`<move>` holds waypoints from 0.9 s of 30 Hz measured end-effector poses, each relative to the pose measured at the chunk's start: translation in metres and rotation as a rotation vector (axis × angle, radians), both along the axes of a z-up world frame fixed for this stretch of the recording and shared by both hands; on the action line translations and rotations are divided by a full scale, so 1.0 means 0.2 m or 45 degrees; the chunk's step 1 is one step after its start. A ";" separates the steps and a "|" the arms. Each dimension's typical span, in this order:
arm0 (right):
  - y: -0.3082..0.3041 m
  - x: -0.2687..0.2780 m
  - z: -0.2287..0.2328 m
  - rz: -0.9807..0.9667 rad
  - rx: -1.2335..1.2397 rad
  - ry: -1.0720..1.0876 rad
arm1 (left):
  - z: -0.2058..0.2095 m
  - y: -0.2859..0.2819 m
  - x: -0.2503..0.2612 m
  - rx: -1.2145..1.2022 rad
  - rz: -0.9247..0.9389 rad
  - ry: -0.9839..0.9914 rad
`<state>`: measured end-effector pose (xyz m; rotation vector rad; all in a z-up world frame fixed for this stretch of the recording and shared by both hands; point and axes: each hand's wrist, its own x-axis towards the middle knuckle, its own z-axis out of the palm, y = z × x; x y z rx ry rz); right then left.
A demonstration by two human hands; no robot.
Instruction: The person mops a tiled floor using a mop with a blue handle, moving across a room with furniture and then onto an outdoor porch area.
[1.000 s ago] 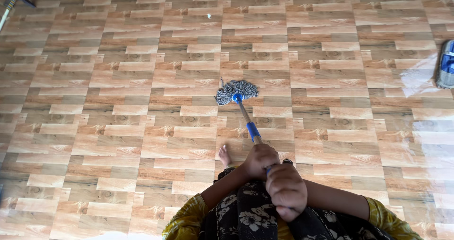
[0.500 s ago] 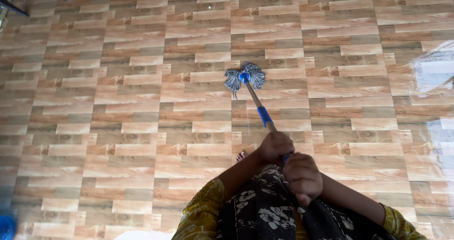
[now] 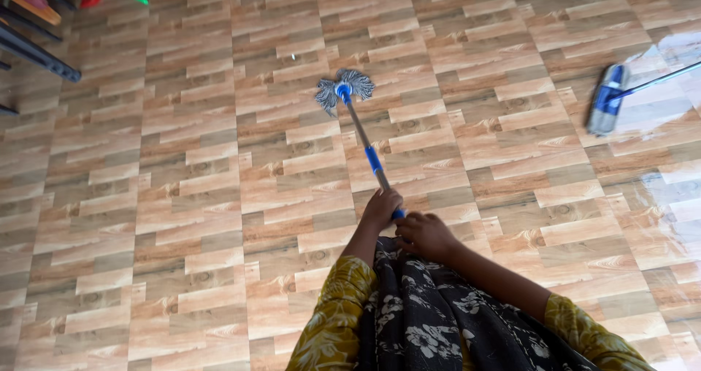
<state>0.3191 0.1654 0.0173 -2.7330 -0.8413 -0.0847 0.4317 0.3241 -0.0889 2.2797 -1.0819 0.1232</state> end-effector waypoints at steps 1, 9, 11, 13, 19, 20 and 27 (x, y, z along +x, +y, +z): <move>0.02 -0.03 -0.03 0.008 -0.076 -0.031 | 0.00 0.00 -0.03 0.044 -0.003 -0.093; -0.12 -0.43 0.13 0.187 0.249 -0.277 | 0.05 -0.08 -0.43 0.035 0.091 -0.028; -0.17 -0.58 0.22 0.285 0.312 -0.409 | 0.15 -0.13 -0.60 -0.041 0.112 -0.047; -0.24 -0.76 0.32 0.296 0.377 -0.510 | 0.25 -0.20 -0.79 -0.180 0.124 -0.098; -0.38 -1.19 0.58 0.403 0.666 -0.601 | 0.60 -0.30 -1.33 -0.328 0.068 -0.190; -0.39 -1.24 0.61 0.448 0.733 -0.600 | 0.66 -0.32 -1.41 -0.332 0.057 -0.176; -0.25 -1.52 0.73 0.880 1.259 -0.670 | 0.84 -0.29 -1.84 -0.121 0.008 0.098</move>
